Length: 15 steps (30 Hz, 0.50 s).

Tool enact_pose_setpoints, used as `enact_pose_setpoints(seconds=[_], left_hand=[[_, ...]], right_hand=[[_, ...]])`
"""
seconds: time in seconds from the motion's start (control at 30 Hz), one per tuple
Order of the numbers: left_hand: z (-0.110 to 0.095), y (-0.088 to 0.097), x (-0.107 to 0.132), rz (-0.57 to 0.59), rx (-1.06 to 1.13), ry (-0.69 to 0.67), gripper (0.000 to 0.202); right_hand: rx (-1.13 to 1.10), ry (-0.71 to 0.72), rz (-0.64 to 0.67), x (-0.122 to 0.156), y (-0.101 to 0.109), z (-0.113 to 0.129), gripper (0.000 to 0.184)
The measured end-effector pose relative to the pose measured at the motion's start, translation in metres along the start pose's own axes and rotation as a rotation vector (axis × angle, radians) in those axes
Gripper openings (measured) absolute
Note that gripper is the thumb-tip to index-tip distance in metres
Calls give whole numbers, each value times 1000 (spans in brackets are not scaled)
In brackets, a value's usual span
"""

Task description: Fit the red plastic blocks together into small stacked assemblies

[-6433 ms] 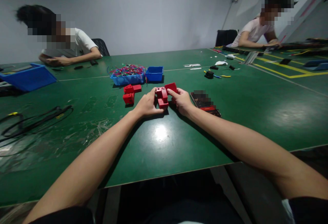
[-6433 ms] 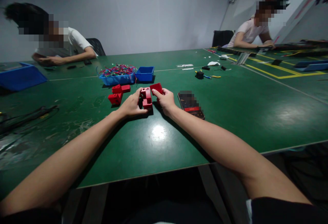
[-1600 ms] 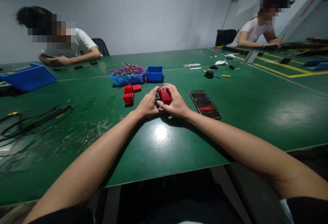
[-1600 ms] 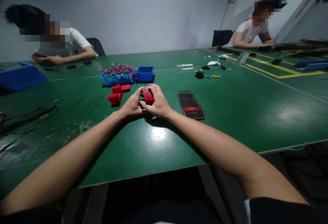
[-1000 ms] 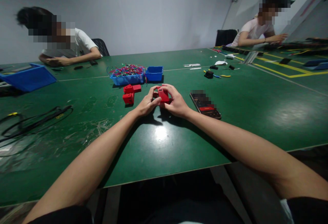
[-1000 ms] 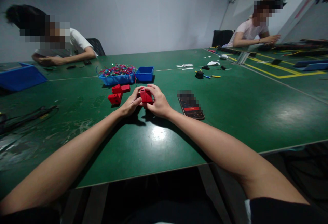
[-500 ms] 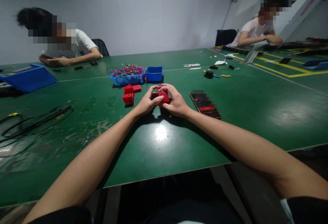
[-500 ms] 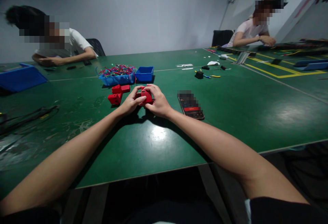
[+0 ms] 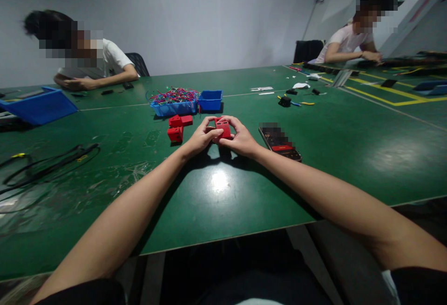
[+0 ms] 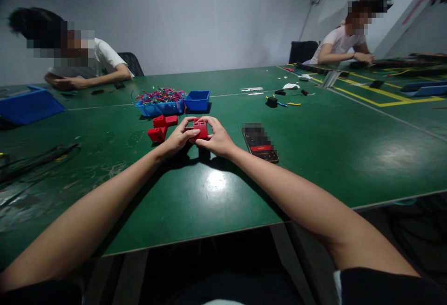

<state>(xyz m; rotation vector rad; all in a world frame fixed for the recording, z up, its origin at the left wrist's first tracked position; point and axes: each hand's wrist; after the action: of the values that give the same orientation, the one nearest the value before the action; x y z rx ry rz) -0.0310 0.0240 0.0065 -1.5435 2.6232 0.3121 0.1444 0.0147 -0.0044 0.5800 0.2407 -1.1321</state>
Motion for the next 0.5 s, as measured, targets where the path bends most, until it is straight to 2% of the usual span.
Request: enact_pose_setpoints(seconds=[0.23, 0.5], left_hand=[[-5, 3, 2, 46, -9, 16, 67], [3, 0, 0, -8, 4, 0, 66]], right_hand=[[-212, -43, 83, 0, -1, 3, 62], [-199, -20, 93, 1, -1, 1, 54]])
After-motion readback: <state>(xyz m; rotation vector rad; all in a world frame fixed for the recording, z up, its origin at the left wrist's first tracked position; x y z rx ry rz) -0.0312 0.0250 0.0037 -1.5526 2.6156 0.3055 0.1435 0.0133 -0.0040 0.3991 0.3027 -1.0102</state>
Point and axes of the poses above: each hand's wrist, its own x-axis away from the middle knuckle, its own y-axis out of the back of the hand, z = x × y, and after that the axes turned 7 degrees about z, right-handed
